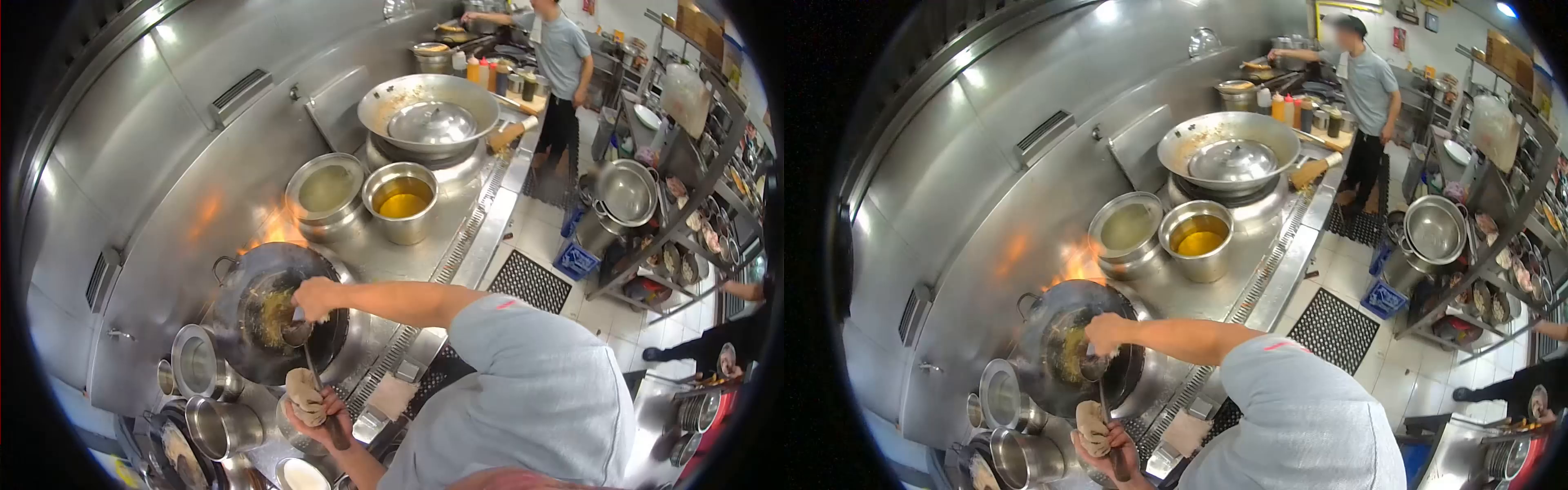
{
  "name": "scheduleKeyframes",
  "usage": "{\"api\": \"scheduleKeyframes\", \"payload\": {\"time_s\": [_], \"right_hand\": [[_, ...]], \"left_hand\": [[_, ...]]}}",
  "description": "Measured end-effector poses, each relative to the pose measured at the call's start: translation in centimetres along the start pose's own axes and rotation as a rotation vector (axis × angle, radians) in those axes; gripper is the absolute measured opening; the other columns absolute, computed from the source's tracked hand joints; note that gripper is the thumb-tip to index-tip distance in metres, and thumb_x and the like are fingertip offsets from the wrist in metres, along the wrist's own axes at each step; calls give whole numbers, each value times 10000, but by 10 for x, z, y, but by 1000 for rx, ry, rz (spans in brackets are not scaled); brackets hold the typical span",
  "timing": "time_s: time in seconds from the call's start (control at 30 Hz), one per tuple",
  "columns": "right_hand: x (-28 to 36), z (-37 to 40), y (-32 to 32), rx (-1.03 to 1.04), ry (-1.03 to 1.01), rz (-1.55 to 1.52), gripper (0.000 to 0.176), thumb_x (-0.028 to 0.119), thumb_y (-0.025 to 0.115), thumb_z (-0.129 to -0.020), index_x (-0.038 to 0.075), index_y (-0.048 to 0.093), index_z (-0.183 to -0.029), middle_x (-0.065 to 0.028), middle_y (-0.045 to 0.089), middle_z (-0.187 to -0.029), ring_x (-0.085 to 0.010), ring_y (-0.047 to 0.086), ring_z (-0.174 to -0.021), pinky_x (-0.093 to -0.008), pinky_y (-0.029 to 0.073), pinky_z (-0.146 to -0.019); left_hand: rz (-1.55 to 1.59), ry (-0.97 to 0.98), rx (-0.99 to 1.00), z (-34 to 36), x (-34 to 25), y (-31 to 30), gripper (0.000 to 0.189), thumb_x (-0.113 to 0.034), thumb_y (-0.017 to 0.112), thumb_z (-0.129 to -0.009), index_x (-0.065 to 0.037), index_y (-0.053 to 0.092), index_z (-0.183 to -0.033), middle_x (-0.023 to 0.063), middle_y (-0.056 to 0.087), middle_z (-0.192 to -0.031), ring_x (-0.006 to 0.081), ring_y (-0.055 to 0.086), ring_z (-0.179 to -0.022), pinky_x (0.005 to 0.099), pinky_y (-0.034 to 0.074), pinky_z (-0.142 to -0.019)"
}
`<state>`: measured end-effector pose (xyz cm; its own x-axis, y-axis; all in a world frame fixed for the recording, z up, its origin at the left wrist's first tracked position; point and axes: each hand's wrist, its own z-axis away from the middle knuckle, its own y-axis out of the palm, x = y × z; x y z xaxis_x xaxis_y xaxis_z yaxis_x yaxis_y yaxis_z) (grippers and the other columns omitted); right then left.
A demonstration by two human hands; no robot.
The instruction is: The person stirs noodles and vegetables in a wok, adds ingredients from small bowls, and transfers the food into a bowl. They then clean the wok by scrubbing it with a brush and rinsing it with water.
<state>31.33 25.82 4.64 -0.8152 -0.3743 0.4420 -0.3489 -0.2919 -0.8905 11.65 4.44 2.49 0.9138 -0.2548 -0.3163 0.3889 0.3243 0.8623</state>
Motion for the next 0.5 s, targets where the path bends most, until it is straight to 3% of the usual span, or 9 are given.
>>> {"api": "scheduleKeyframes", "payload": {"time_s": [0.1,0.13,0.17,0.23,0.3,0.37,0.4,0.43,0.5], "right_hand": [[-19,-6,14,30,-122,-2,507,301,714,-634,176,683,-1124,-133,707,-944,-328,673,-908,-421,539,-787],[-1,1,-18,140,16,41,582,301,717,-636,172,651,-1200,-150,703,-975,-329,670,-929,-422,528,-828],[8,4,-19,140,6,46,582,301,717,-636,172,651,-1200,-150,703,-975,-329,670,-929,-422,528,-828],[16,14,-10,-24,9,-142,481,273,700,-642,128,696,-1101,-135,699,-1019,-330,662,-965,-430,531,-797],[7,5,4,23,-94,-93,433,261,695,-636,102,704,-1039,-151,700,-975,-331,666,-943,-436,534,-789],[18,7,-16,-19,21,41,385,248,695,-618,67,707,-957,-162,698,-951,-342,662,-937,-440,527,-806],[25,8,-3,-160,47,-2,349,242,698,-605,64,715,-905,-185,689,-953,-347,659,-934,-437,524,-810],[35,20,-2,-173,-37,-39,305,227,691,-623,62,725,-876,-199,689,-947,-343,666,-930,-429,536,-782],[17,10,4,80,-111,-25,309,217,678,-653,49,725,-909,-205,690,-954,-323,674,-935,-422,546,-758]], "left_hand": [[144,32,113,10,-2,1,749,-564,591,-841,79,432,-1191,189,493,-853,141,481,-568,205,461,-465],[134,19,95,11,-3,2,720,-557,586,-844,83,455,-1147,182,497,-843,138,474,-557,206,435,-449],[122,10,81,11,-6,4,693,-549,581,-846,86,478,-1102,174,501,-833,136,466,-545,206,410,-432],[86,32,158,8,-9,-1,700,-537,597,-842,105,474,-1092,174,500,-840,135,477,-565,206,420,-447],[225,15,20,13,-8,6,703,-551,583,-844,95,486,-1104,180,503,-835,135,469,-539,205,412,-428],[189,13,35,11,-8,17,685,-555,570,-848,83,507,-1091,176,516,-797,132,462,-527,205,413,-427],[95,20,34,10,-9,19,662,-546,566,-853,75,516,-1075,162,524,-779,129,470,-540,202,419,-436],[-3,27,32,8,-11,20,639,-538,563,-858,68,525,-1060,149,531,-761,126,477,-553,199,424,-446],[-208,52,84,13,-18,20,566,-493,579,-859,39,555,-1052,126,559,-764,129,523,-628,233,466,-502]]}}
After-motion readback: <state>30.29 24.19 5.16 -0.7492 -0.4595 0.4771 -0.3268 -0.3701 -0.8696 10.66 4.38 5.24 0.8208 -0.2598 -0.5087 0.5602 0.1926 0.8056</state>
